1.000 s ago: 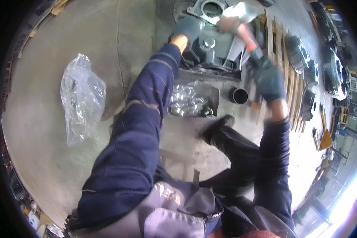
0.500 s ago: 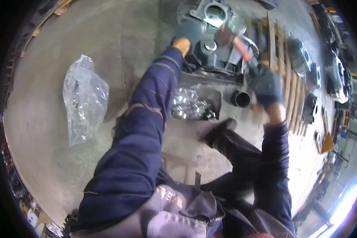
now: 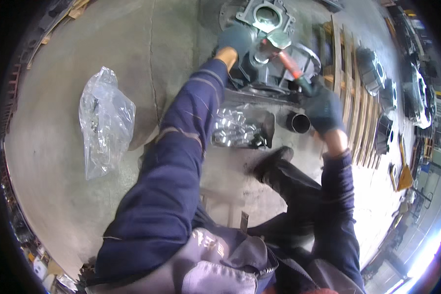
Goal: The person is assembling a metal part by inserting cylindrical pins into holes and tapping them with a hammer. They repeatedly pick up pins, place them into the part, and use a hammer to secure them. The person also moves the part to a wooden pallet and returns to continue the process.
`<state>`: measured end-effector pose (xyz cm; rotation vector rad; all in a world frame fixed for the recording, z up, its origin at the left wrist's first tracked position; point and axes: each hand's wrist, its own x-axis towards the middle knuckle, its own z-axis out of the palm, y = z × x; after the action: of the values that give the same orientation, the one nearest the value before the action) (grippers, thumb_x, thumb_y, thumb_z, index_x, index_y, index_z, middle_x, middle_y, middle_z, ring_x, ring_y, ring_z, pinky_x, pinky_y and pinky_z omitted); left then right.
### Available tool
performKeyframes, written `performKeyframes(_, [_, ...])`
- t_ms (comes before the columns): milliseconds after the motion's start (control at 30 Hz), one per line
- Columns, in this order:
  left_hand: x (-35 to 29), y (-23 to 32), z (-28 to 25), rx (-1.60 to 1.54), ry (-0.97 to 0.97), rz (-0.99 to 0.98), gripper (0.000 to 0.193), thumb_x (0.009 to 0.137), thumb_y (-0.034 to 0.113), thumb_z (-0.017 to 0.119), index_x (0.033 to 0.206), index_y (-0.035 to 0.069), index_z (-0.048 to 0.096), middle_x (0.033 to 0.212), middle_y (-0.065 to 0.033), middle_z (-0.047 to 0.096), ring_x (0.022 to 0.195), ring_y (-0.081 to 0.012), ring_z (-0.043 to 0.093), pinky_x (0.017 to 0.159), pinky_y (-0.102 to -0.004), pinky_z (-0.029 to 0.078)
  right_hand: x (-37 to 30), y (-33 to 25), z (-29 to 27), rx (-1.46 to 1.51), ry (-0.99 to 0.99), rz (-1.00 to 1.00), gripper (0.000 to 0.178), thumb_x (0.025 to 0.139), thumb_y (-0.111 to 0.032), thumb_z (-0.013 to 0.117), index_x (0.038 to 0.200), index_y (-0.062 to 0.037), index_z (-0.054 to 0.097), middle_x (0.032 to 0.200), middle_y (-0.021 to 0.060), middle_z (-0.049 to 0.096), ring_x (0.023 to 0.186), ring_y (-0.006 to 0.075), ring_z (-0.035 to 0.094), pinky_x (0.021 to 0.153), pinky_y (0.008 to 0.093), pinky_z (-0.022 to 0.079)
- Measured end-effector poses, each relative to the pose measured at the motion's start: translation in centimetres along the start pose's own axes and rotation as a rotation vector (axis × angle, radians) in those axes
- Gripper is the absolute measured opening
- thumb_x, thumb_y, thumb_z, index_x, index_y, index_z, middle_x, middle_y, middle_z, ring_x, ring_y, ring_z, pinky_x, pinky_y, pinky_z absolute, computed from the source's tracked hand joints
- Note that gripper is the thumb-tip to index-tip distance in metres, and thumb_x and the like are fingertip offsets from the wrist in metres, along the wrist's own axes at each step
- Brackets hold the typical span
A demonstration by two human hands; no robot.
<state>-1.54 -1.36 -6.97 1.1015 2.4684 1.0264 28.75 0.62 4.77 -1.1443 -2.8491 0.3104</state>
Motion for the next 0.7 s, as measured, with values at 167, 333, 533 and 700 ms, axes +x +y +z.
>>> performKeyframes(167, [0.7,0.6,-0.2,-0.058,-0.090,-0.036,0.051,0.096,0.047,0.049,0.110,0.006,0.077,0.115,-0.0242,0.073,0.106,-0.0430,0.071,0.092,-0.0515,0.055,3.1,-2.6,-14.1,-0.063,0.488,-0.247,0.012,0.095,-0.019,0.068,0.099,-0.0094,0.073,0.088,0.0130,0.075,0.077,0.0272,0.073,0.067,0.0369,0.058])
performKeyframes(333, [0.3,1.4,-0.5,-0.006,-0.160,-0.106,0.057,0.093,0.050,0.055,0.118,0.002,0.071,0.123,-0.0264,0.069,0.114,-0.0466,0.067,0.095,-0.0536,0.053,2.0,-7.1,-8.3,1.107,0.425,-0.130,0.031,0.090,-0.028,0.074,0.110,-0.0052,0.070,0.094,0.0169,0.074,0.081,0.0316,0.072,0.073,0.0414,0.057])
performKeyframes(533, [0.2,1.1,-0.6,0.033,-0.014,-0.169,0.055,0.097,0.052,0.050,0.116,0.007,0.075,0.126,-0.0225,0.069,0.115,-0.0421,0.067,0.097,-0.0499,0.054,0.1,1.1,1.8,0.098,0.029,-0.039,0.034,0.091,-0.033,0.066,0.107,-0.0035,0.071,0.083,0.0286,0.069,0.080,0.0495,0.069,0.074,0.0550,0.056])
performKeyframes(700, [0.6,1.0,-0.6,-0.051,-0.131,-0.065,0.057,0.097,0.050,0.048,0.111,0.000,0.073,0.116,-0.0279,0.070,0.109,-0.0448,0.068,0.094,-0.0523,0.053,2.8,-1.2,-13.2,-0.052,0.422,-0.312,0.018,0.091,-0.025,0.073,0.097,-0.0082,0.071,0.091,0.0125,0.073,0.084,0.0239,0.070,0.073,0.0384,0.057])
